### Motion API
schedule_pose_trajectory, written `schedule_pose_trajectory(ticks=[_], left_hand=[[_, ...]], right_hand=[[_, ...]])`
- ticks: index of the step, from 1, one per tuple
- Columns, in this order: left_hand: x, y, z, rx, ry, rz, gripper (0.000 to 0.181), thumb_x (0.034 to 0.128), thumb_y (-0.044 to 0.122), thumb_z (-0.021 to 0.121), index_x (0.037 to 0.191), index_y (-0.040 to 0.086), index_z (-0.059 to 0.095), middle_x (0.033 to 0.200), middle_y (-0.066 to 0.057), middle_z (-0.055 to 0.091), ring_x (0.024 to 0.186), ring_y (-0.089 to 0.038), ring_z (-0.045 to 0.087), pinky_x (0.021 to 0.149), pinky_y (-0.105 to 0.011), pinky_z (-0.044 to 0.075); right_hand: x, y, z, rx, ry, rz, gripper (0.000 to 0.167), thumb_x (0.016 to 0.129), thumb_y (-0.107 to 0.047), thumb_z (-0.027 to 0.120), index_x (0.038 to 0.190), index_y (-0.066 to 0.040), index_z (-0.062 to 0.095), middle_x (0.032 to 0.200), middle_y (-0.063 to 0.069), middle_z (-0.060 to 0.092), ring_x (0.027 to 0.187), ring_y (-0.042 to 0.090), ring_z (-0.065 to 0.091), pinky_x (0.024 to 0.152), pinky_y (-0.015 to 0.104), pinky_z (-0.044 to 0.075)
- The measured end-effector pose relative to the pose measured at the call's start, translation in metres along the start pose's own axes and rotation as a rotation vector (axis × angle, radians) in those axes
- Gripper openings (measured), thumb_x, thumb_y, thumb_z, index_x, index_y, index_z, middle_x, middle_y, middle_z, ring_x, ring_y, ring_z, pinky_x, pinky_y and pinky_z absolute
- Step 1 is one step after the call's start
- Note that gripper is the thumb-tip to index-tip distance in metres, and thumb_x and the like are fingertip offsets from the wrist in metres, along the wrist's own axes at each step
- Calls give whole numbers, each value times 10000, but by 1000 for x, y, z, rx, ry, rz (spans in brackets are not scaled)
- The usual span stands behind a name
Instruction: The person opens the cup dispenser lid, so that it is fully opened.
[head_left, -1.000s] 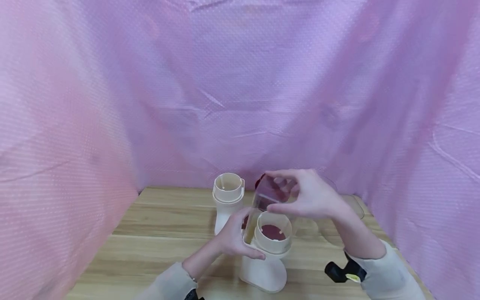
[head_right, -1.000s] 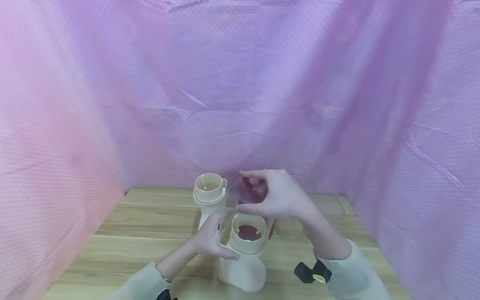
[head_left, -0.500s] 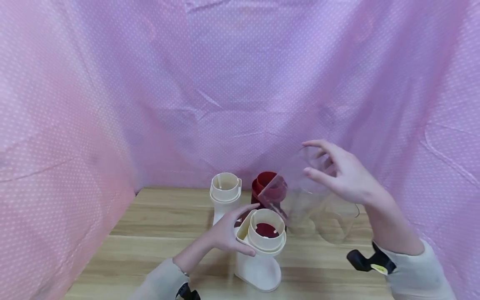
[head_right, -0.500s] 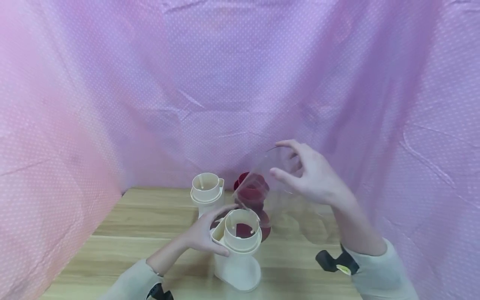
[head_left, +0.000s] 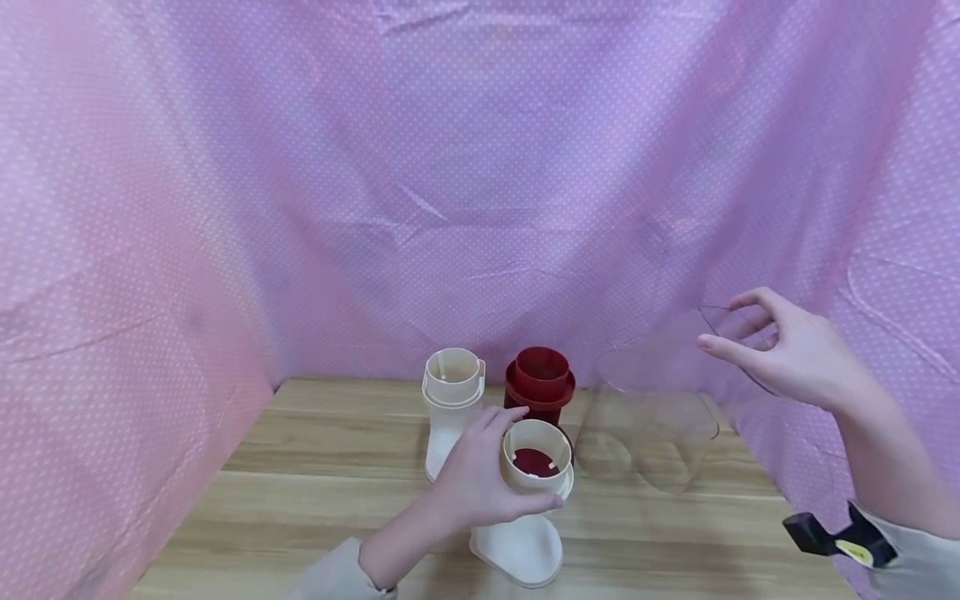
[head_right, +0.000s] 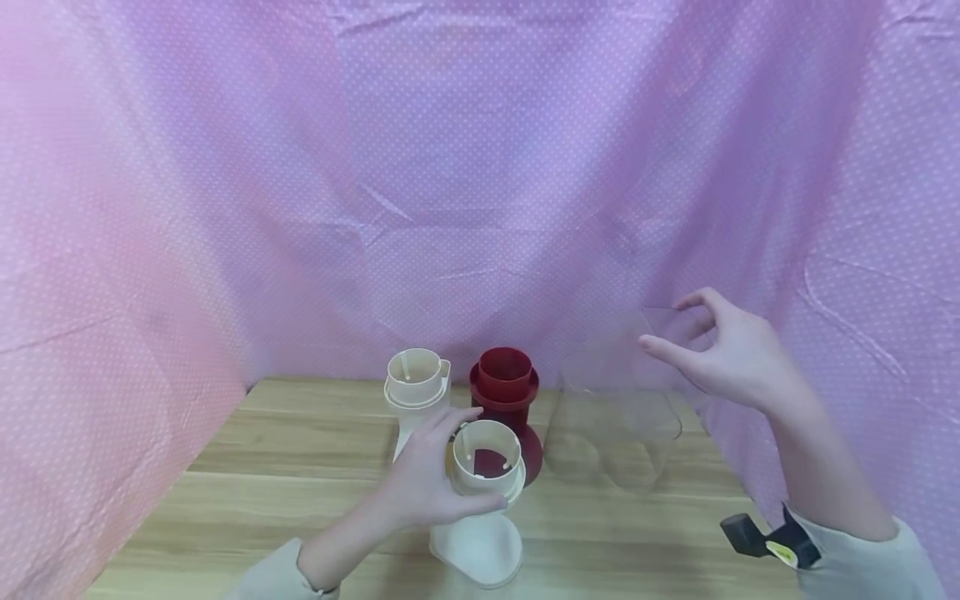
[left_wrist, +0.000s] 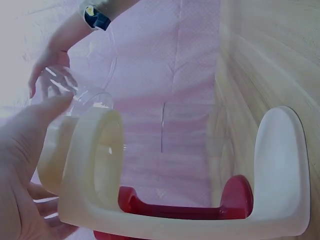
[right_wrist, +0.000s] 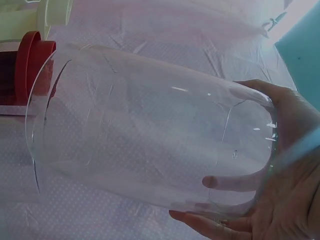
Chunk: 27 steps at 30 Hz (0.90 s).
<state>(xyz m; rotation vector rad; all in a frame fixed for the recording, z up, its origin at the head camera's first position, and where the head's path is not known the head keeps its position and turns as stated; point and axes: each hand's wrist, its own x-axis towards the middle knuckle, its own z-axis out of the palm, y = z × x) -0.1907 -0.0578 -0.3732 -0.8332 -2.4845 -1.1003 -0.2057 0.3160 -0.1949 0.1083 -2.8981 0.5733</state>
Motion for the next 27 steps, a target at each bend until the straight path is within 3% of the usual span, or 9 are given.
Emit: schedule_pose_trajectory(ticks=[3,6,11,15,17,21,24,27], left_hand=[[2,-4,3,-12,21,31,900,688,511,971,1414,110,621,1260,49,678,1157,-119,642,1002,-325,596],[3,-10,1,-57,-4,72,836,698,440,976,1384,103,635,1222,55,692,1121,-94,652,986,-293,597],[7,-20,-13,-120,-142,157,806,713,341,947,1417,133,613,1257,64,695,1158,-71,648,1043,-279,567],[7,-24,-26,-158,-226,218,892,696,277,920,1496,122,558,1372,27,686,1273,-112,639,1129,-328,534],[5,-23,-29,-159,-220,210,953,696,322,939,1529,112,526,1425,22,665,1318,-121,624,1158,-348,520],[-2,-18,-25,-135,-125,127,1010,665,453,989,1503,111,541,1377,43,664,1234,-99,637,1085,-309,559],[-6,-17,-19,-144,-63,60,920,645,457,1008,1411,136,612,1264,75,686,1110,-90,652,968,-249,590],[-6,-18,-18,-193,-50,26,815,630,393,1024,1325,161,666,1176,89,715,1023,-98,669,895,-226,598]], right_hand=[[0,11,3,-7,-4,23,791,955,-651,681,1480,-89,491,1274,293,668,1031,408,713,670,303,499],[1,19,4,-11,-13,38,816,954,-663,673,1490,-79,480,1289,306,655,1003,394,715,649,309,500],[2,30,3,-31,-11,53,836,962,-665,657,1501,-55,467,1298,341,649,1009,455,700,622,317,498],[5,35,3,-59,2,82,880,959,-688,643,1510,-29,453,1312,377,627,1047,539,663,624,410,540],[7,38,3,-76,14,95,898,958,-699,635,1511,-15,449,1315,395,613,1061,574,640,634,473,553],[10,45,1,-109,46,109,904,960,-700,629,1500,4,458,1307,398,616,1078,596,614,672,553,545],[13,51,-1,-133,57,117,918,965,-700,618,1505,23,446,1315,416,601,1092,625,591,703,616,532],[15,56,-1,-148,53,131,941,967,-705,607,1523,32,424,1342,451,556,1116,674,548,738,688,514]])
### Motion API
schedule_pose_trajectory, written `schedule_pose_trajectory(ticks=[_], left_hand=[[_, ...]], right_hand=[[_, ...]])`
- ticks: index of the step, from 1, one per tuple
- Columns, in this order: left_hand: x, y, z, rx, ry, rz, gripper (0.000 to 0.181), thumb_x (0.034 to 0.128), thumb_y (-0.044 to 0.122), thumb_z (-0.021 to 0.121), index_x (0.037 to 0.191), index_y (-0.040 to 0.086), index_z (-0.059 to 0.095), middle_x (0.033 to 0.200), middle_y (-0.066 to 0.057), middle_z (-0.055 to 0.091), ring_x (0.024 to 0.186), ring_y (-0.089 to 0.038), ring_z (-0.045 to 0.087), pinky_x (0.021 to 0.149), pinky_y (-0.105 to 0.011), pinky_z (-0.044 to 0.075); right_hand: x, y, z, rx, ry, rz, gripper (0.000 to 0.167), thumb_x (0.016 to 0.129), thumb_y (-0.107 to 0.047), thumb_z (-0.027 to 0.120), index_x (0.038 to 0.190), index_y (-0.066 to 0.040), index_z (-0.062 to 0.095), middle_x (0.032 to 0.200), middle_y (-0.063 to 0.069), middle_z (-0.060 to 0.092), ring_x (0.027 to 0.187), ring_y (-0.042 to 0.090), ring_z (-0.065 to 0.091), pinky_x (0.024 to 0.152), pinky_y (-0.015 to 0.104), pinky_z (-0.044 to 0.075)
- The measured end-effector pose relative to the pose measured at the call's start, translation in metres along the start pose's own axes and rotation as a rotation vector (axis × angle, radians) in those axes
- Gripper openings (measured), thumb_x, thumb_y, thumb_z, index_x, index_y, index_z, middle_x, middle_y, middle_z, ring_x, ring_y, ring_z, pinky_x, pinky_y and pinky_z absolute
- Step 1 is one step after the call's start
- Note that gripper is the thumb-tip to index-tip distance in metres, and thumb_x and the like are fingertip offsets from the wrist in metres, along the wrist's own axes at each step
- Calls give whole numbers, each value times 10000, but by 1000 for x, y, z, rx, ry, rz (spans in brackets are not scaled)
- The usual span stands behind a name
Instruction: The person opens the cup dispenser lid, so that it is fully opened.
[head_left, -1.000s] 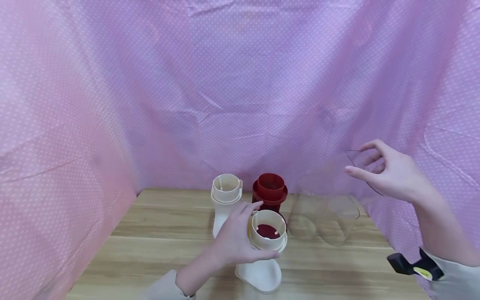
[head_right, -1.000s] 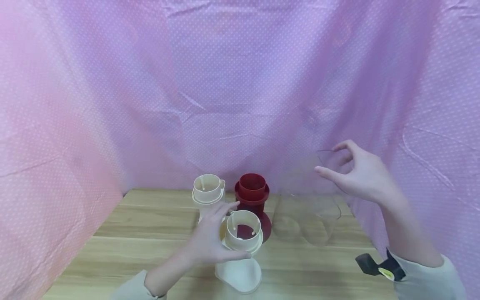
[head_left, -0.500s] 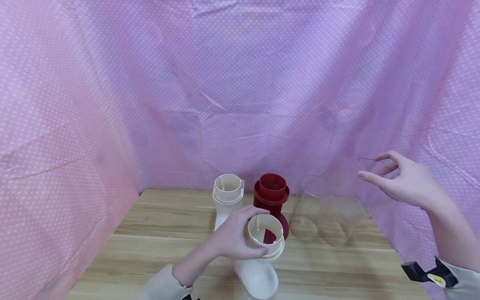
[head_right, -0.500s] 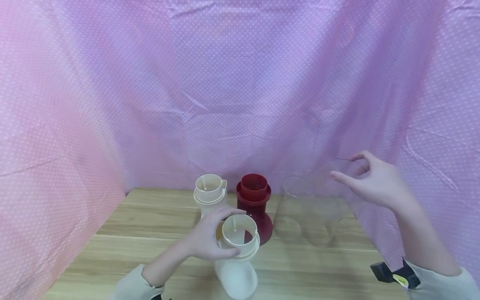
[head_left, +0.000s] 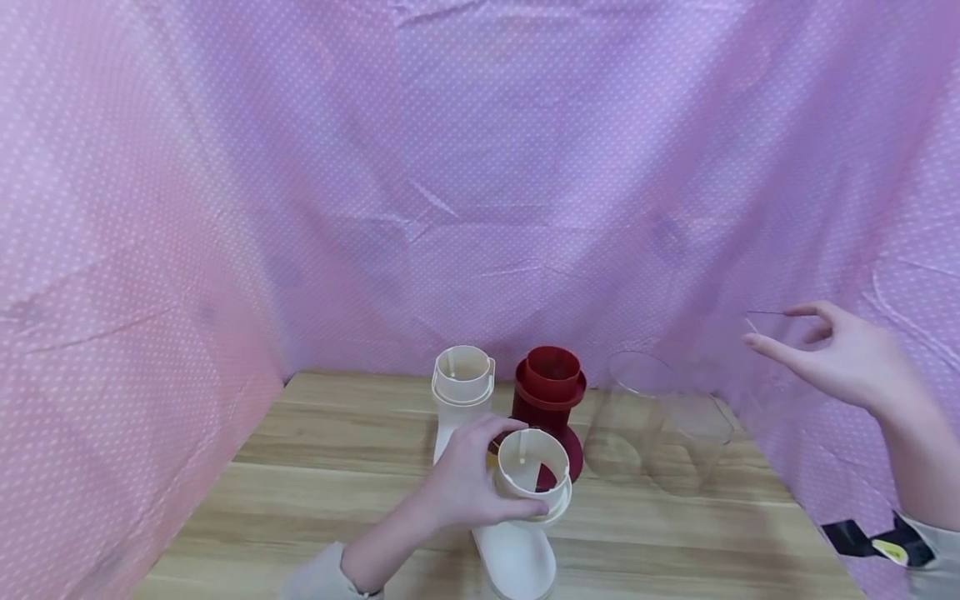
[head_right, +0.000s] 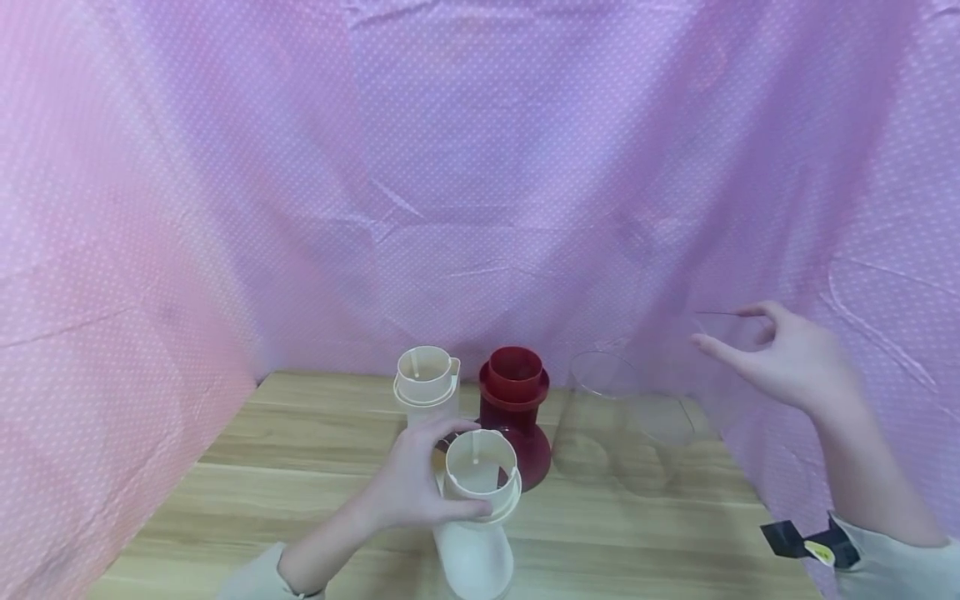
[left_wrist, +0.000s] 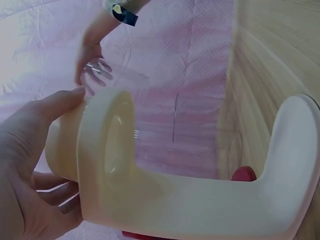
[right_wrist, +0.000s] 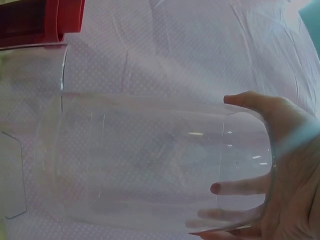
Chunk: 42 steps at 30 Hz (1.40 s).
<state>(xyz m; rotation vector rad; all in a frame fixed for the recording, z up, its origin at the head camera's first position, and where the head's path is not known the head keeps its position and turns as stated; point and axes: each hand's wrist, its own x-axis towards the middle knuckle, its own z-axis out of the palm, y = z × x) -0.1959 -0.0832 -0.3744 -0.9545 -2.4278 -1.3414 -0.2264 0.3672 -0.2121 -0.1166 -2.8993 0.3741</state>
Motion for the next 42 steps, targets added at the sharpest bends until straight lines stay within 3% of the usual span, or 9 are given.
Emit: schedule_pose_trajectory(ticks=[7,11,16,27,34,38,42], left_hand=[[4,-2,-9,-92,-28,-7,735,613,298,1015,1269,146,719,1132,44,764,1002,-124,705,865,-252,624],[5,-6,-24,-130,-5,27,731,603,251,1007,1267,133,726,1136,13,776,989,-144,716,847,-265,629],[5,-10,-59,-151,-1,69,750,619,165,985,1312,95,708,1171,-27,773,1002,-141,710,867,-284,625],[0,-26,-141,-54,31,165,772,649,38,934,1362,-57,653,1228,-168,742,1052,-132,694,957,-178,569],[-2,-46,-174,20,77,132,803,669,-26,893,1422,-46,615,1294,-189,732,1068,-80,682,985,-119,520],[-1,-62,-183,27,97,109,792,694,-52,864,1436,-72,587,1359,-241,696,1120,-83,676,1011,-117,505],[-1,-81,-187,18,104,46,789,731,-62,853,1466,-30,568,1386,-250,672,1120,-147,681,992,-137,517]], right_hand=[[3,14,2,-23,4,24,984,953,-720,613,1531,51,411,1355,487,510,1145,705,507,816,767,480],[6,22,3,-36,40,27,975,951,-709,623,1506,68,427,1335,484,520,1142,695,511,855,782,462],[7,31,5,-42,56,25,985,951,-702,628,1504,87,424,1353,489,489,1166,691,487,903,808,431],[11,51,17,-75,39,52,1061,926,-752,619,1535,88,397,1338,483,507,1146,691,508,851,774,465],[14,64,27,-81,29,85,1121,913,-781,612,1574,81,337,1391,508,439,1172,720,459,819,812,463],[13,70,34,-91,20,89,1130,906,-784,620,1575,78,327,1382,535,416,1164,735,451,774,813,476],[13,72,41,-90,1,99,1156,903,-799,609,1605,58,281,1384,557,373,1153,755,436,684,786,499]])
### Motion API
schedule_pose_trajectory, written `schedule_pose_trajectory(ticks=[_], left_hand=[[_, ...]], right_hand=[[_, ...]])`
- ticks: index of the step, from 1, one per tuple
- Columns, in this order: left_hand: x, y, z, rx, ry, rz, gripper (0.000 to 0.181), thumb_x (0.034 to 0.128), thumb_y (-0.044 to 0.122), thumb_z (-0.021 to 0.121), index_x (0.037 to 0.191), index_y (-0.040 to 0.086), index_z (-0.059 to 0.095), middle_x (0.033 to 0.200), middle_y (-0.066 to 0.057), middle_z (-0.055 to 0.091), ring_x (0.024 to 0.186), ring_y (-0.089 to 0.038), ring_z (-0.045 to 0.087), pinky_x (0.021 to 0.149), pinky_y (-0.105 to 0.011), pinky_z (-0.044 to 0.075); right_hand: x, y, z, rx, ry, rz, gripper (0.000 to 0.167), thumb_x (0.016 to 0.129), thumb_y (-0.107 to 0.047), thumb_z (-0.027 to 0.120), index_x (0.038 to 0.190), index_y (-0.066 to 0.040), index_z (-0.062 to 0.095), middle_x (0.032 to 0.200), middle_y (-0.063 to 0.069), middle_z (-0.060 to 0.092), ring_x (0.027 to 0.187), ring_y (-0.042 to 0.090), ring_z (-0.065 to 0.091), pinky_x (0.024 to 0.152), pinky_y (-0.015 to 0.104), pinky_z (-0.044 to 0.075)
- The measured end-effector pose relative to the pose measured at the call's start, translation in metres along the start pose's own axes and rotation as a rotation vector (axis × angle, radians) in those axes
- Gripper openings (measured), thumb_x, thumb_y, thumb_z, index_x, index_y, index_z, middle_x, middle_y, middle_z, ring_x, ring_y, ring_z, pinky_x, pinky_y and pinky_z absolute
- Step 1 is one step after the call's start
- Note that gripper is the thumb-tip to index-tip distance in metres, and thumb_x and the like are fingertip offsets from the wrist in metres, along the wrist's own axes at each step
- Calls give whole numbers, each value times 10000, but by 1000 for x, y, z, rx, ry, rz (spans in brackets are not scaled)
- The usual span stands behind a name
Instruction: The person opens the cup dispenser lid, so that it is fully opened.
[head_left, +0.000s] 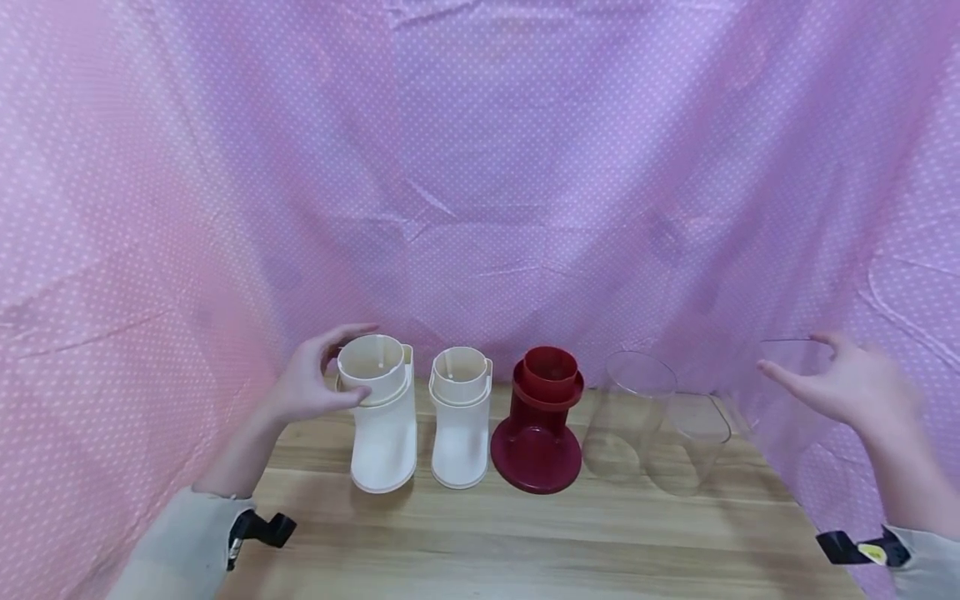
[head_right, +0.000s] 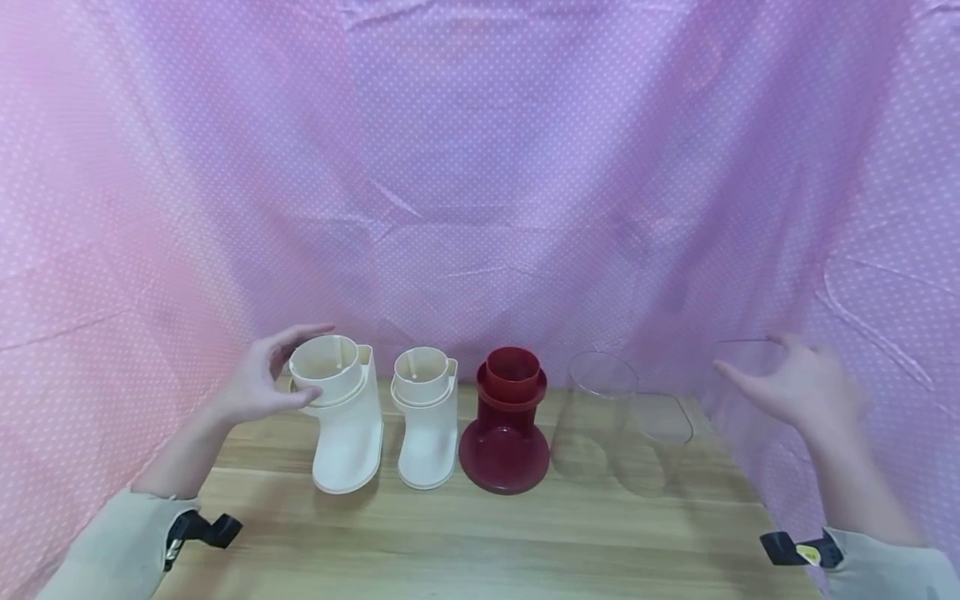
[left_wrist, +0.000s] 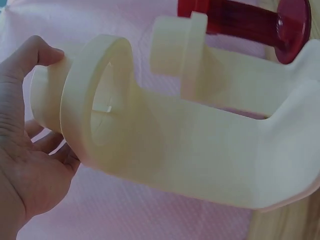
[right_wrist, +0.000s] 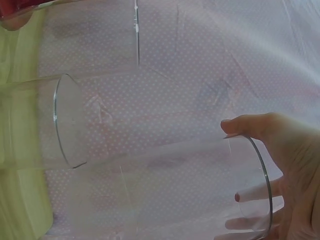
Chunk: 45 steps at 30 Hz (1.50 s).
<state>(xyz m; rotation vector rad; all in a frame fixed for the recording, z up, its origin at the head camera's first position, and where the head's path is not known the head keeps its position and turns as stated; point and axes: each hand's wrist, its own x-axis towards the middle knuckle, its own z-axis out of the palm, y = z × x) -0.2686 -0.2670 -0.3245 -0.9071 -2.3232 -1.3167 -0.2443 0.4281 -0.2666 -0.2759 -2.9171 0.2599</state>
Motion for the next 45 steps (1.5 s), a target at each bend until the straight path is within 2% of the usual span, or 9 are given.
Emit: schedule_pose_trajectory(ticks=[4,9,13,21,29,36,38,41,45], left_hand=[[-1,-23,1,-17,-2,-59,792,758,-62,851,1488,-11,548,1385,-254,664,1107,-185,680,969,-154,528],[-1,-46,7,-28,-22,-100,800,787,-45,845,1515,-4,517,1407,-245,653,1133,-215,659,984,-181,512],[-1,-58,12,-37,-32,-135,803,811,-35,837,1538,21,500,1432,-239,638,1160,-246,651,1007,-164,498],[2,-76,23,-79,-30,-119,788,797,-71,818,1519,-25,505,1424,-270,635,1156,-327,645,994,-179,520],[6,-80,27,-73,-40,-129,753,818,-57,805,1508,-75,504,1423,-290,622,1175,-319,643,1003,-147,508],[8,-76,27,-11,-55,-119,724,825,-41,801,1493,-78,525,1401,-288,647,1170,-378,652,1022,-220,533],[8,-74,27,19,-54,-115,717,837,-16,809,1494,-69,528,1419,-279,638,1200,-391,644,1054,-270,537],[6,-71,30,57,-38,-135,731,848,57,848,1502,-36,535,1465,-251,609,1272,-405,616,1120,-437,537],[6,-68,36,110,20,-169,768,821,124,908,1487,-27,557,1458,-228,603,1306,-419,597,1104,-602,534]], right_hand=[[0,0,7,5,-8,12,1149,910,-802,594,1605,58,280,1364,576,347,1132,750,435,624,741,509],[1,2,18,16,-12,12,1130,916,-789,598,1593,65,298,1371,578,345,1151,743,432,685,781,495],[2,7,29,29,-28,11,1135,919,-787,597,1596,69,284,1375,583,332,1150,750,422,711,808,473],[8,13,48,36,-63,7,1115,935,-781,577,1601,61,278,1396,583,333,1140,769,436,691,771,505],[14,19,66,47,-99,5,1111,948,-764,573,1589,93,271,1411,586,326,1148,785,428,733,788,509],[18,24,81,80,-92,-4,1073,954,-743,582,1540,124,341,1417,569,361,1148,770,460,749,745,534],[19,25,86,90,-104,-8,1068,963,-740,570,1539,130,342,1421,568,359,1157,770,459,771,751,531],[20,27,93,94,-124,-5,1064,974,-741,548,1539,137,340,1433,557,363,1178,765,458,807,758,524],[20,28,102,107,-125,-3,1061,979,-729,546,1536,149,335,1442,545,372,1199,757,458,854,770,511]])
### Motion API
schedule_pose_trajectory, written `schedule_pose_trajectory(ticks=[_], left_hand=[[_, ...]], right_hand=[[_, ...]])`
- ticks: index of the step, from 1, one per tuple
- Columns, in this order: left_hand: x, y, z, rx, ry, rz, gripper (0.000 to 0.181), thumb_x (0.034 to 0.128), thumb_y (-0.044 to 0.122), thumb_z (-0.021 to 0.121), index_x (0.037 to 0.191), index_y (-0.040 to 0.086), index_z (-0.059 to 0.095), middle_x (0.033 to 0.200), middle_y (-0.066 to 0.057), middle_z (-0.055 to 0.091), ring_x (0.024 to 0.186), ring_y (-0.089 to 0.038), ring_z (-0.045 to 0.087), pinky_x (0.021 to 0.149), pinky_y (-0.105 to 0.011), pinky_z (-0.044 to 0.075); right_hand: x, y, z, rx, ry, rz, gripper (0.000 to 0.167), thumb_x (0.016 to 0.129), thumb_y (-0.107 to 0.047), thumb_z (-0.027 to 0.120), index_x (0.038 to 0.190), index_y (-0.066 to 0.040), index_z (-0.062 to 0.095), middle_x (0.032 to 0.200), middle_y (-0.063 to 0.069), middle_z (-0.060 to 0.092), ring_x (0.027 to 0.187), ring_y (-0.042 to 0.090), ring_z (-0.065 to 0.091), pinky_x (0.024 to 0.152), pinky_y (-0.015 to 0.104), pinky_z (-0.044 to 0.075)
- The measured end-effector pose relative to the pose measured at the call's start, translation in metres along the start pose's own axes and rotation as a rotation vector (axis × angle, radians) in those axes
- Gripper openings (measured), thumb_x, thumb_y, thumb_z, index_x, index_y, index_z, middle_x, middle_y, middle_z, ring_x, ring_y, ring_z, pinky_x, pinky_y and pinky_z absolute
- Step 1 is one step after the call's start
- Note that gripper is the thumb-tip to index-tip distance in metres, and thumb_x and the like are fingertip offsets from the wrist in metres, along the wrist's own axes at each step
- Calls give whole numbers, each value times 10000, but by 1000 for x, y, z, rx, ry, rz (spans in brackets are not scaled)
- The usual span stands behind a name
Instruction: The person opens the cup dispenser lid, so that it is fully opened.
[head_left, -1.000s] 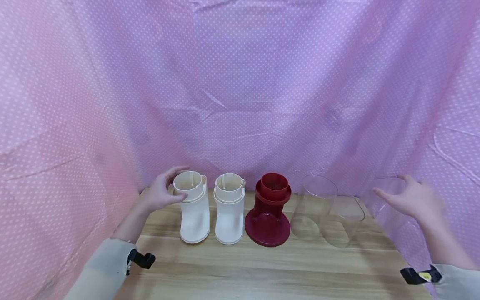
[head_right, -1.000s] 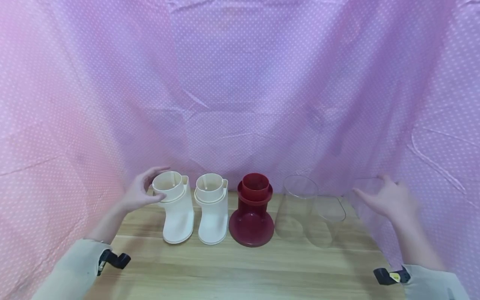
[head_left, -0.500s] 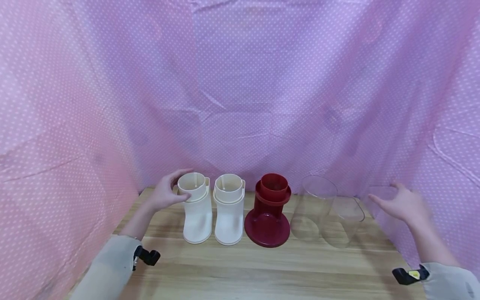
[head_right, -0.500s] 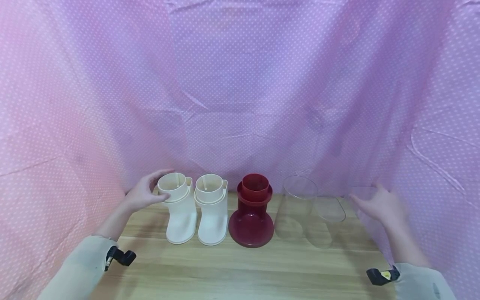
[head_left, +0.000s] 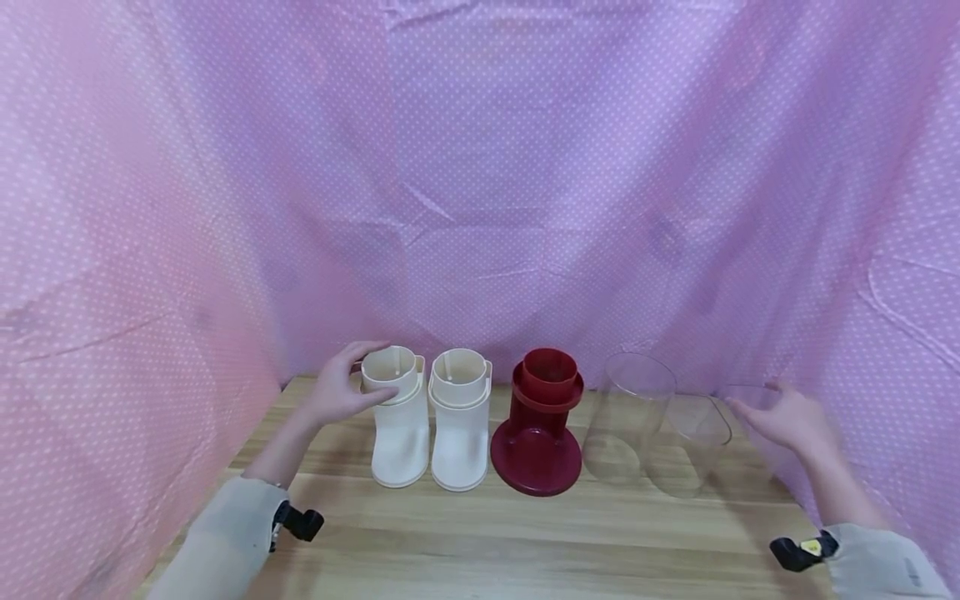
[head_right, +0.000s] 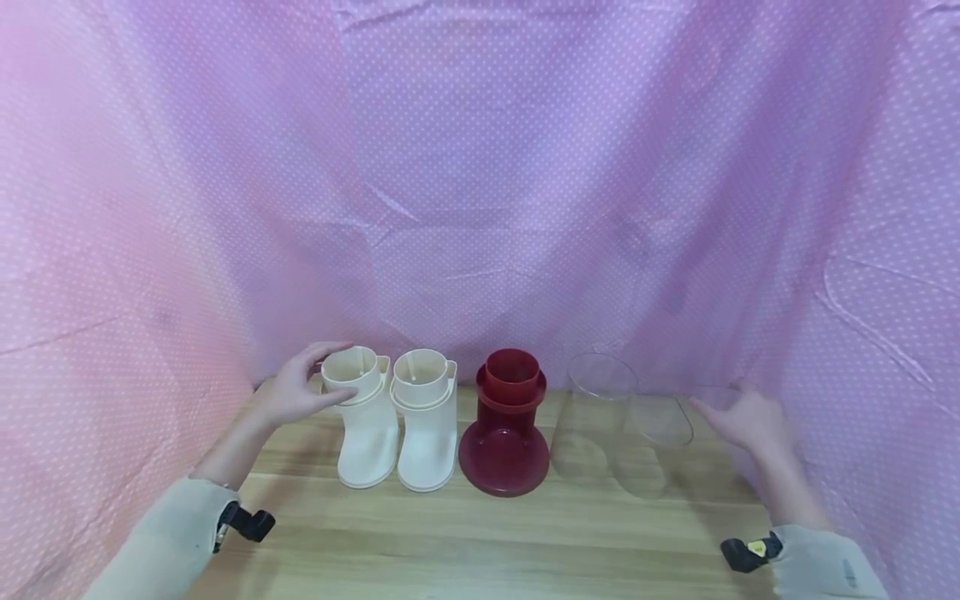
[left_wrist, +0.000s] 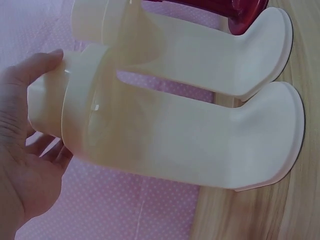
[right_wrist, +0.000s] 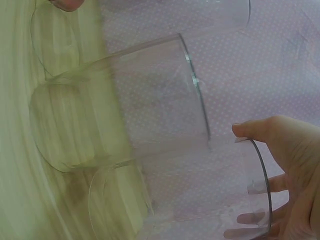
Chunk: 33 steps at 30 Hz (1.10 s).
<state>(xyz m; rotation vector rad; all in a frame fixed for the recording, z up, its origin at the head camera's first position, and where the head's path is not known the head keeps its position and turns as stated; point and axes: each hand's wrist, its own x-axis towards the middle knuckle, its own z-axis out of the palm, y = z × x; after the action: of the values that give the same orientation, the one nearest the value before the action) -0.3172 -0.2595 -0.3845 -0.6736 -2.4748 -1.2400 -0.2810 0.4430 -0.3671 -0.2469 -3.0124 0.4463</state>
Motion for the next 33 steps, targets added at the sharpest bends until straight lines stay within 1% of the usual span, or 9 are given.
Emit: schedule_pose_trajectory(ticks=[5,8,11,15,20,23,29,31,33], left_hand=[[1,1,6,35,50,12,753,798,116,928,1455,-31,591,1382,-214,655,1249,-378,631,1048,-544,584],[1,1,7,37,61,22,742,797,110,931,1449,-20,602,1361,-202,672,1236,-354,645,1038,-504,595],[0,1,7,28,62,19,736,803,112,928,1452,-12,603,1368,-199,671,1245,-353,644,1041,-496,594],[0,1,7,8,58,10,740,812,116,922,1463,-15,594,1389,-206,660,1263,-368,633,1059,-538,577],[-1,0,7,-7,60,7,740,815,99,916,1467,-21,587,1407,-212,648,1276,-372,625,1075,-578,556],[-1,0,7,0,68,17,726,817,87,910,1460,-27,592,1399,-223,652,1265,-383,630,1063,-590,561],[-2,4,5,13,85,44,697,833,85,887,1446,-55,588,1395,-259,646,1266,-444,623,1044,-636,558],[-3,6,5,42,98,49,711,835,115,882,1459,-42,580,1430,-269,623,1307,-464,598,1047,-655,553],[-5,12,6,99,124,65,743,830,181,878,1477,-16,570,1488,-275,584,1368,-487,553,1092,-699,504]], right_hand=[[3,3,9,20,0,-2,1047,989,-703,552,1530,164,323,1451,545,362,1206,759,443,918,795,478],[4,5,14,32,-11,0,1058,992,-711,543,1538,165,311,1454,546,359,1211,756,442,928,802,469],[3,5,19,35,-26,8,1070,991,-729,526,1555,152,298,1460,549,348,1224,758,435,940,813,458],[2,5,22,36,-35,16,1049,997,-731,507,1564,126,297,1467,550,336,1244,764,420,954,820,447],[2,5,27,64,-21,-13,969,1027,-673,501,1547,125,323,1476,539,346,1260,767,395,992,830,419],[2,6,31,72,-14,-30,929,1041,-645,494,1533,129,344,1482,529,355,1269,762,387,1013,833,404],[3,4,31,70,-15,-53,970,1046,-660,455,1534,167,322,1475,548,342,1285,767,370,1047,840,372],[-1,-1,30,76,10,-69,970,1054,-646,454,1544,176,301,1470,560,332,1284,772,361,1045,848,363],[-9,-13,28,72,73,-107,928,1065,-612,467,1551,163,312,1466,551,352,1284,760,370,1036,853,358]])
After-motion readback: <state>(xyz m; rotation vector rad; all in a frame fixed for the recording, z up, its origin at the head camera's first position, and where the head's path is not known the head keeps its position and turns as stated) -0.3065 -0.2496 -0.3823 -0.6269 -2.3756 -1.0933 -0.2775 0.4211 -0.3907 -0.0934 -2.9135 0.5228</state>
